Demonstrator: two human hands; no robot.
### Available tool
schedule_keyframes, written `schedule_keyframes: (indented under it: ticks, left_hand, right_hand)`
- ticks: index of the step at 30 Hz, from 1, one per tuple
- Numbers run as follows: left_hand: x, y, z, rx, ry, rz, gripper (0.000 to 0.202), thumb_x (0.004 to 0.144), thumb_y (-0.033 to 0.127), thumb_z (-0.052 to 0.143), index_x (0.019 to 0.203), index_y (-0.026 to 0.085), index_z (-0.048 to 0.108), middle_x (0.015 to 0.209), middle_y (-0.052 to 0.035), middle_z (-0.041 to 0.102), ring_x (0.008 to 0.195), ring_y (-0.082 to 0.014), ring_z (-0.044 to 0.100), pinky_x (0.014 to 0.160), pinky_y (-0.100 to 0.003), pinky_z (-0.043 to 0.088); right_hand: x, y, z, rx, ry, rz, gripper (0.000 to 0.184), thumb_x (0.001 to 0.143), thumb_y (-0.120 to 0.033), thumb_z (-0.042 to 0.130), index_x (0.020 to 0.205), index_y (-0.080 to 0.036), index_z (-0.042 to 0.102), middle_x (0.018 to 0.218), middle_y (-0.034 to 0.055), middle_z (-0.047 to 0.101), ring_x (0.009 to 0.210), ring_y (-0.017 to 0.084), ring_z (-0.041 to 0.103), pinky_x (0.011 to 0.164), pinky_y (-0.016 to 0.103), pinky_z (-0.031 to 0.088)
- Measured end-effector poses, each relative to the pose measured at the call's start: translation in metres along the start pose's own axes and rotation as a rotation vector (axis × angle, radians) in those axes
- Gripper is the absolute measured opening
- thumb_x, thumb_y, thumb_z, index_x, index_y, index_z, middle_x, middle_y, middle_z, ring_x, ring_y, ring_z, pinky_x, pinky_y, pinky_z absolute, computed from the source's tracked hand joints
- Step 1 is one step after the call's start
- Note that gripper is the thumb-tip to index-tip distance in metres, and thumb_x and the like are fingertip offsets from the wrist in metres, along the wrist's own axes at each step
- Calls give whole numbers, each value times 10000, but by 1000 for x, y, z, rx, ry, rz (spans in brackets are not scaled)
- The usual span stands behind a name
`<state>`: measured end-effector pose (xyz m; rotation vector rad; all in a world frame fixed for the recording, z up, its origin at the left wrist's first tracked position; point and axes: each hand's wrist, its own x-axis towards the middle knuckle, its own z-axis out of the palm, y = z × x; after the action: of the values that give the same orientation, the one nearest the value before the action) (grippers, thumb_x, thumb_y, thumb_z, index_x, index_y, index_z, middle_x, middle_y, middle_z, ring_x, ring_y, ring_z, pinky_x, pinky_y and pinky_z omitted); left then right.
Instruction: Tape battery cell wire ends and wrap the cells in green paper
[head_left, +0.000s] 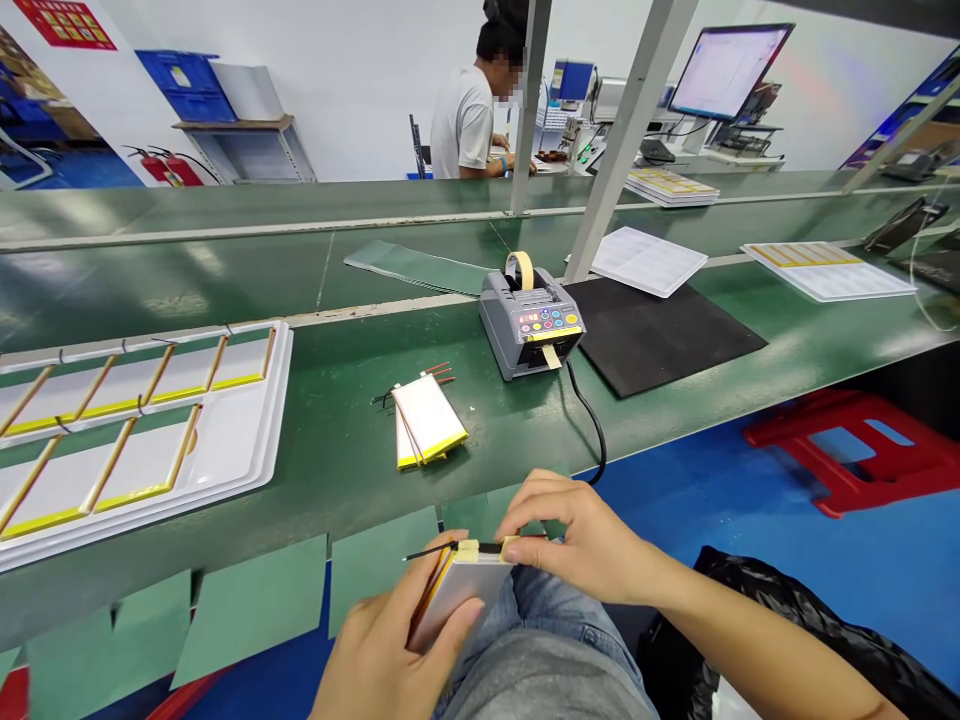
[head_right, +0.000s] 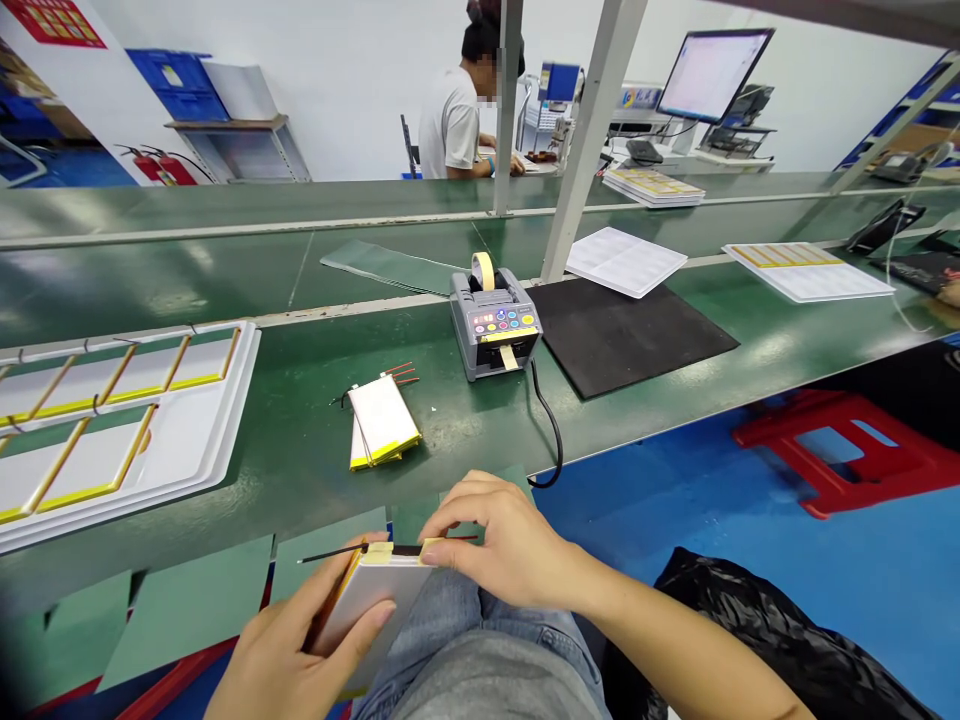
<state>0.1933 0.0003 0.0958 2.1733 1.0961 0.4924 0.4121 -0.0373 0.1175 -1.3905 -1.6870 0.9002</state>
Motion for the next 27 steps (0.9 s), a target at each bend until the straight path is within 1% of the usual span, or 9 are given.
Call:
schedule_keyframes:
  ticks: [3,6,8,12,17,19,22,24,27]
  left_hand:
    - [1,-2,2,15,-24,31,376,852,387,525,1220,349,458,812,105,730,543,-110,653,552,-166,474]
    - [0,-4,5,-7,0,-24,344,831,366,535,1172,334,518,937,79,723,641,-124,677,611,-178,501]
    - [-2,-5,6,10,19,-107,341,805,372,549,1141,314,555,1009,65,711,731,-147,683,647,-201,520]
    - [-4,-5,5,41,39,-176,368,790,398,554,1144,298,563,1008,66,713,746,-159,678,655,-220,528]
    - [-2,-6,3,7,22,-7,346,843,367,539,1182,321,488,725,110,715,545,-113,655,566,-169,497]
    - [-2,-9,5,37,40,102,373,873,362,522,1232,307,438,697,98,709,535,-110,658,555,-162,490]
    - [-3,-15,7,106,81,286,407,894,343,517,1273,254,399,881,25,737,515,-95,646,543,-162,486]
    - [-4,-17,8,153,90,369,384,899,324,518,1253,221,413,1017,-31,718,512,-87,642,555,-167,486]
    - [-6,-19,7,237,82,434,324,903,303,512,1202,203,440,1076,-55,697,665,-115,690,659,-178,497]
  right_hand:
    - [0,1,1,-18,13,8,90,822,-184,658,734,-200,643,704,-17,599,743,145,520,676,274,405]
    - [1,2,1,-21,3,7,114,813,-162,651,705,-188,628,684,-16,580,732,143,511,658,266,396]
    - [3,3,-1,48,-48,62,56,784,-188,690,773,-194,636,728,-19,607,744,138,534,674,257,411]
    - [9,3,-8,104,-109,139,48,797,-214,671,817,-197,630,788,-10,609,730,130,543,664,247,421]
    - [8,2,-6,73,-82,52,96,825,-161,623,736,-182,595,783,-9,533,742,125,494,675,246,392]
    - [6,2,-4,119,-82,43,113,823,-144,618,719,-173,584,773,-13,514,738,119,485,670,243,383]
    - [6,5,-3,266,-115,82,135,803,-164,644,685,-156,578,759,-16,509,702,108,481,642,235,374]
    - [8,12,-2,403,-189,153,174,776,-222,684,664,-144,577,746,-14,518,673,102,482,615,228,368]
    - [10,29,1,582,-333,290,256,713,-315,750,694,-132,573,719,-19,528,605,83,456,560,213,345]
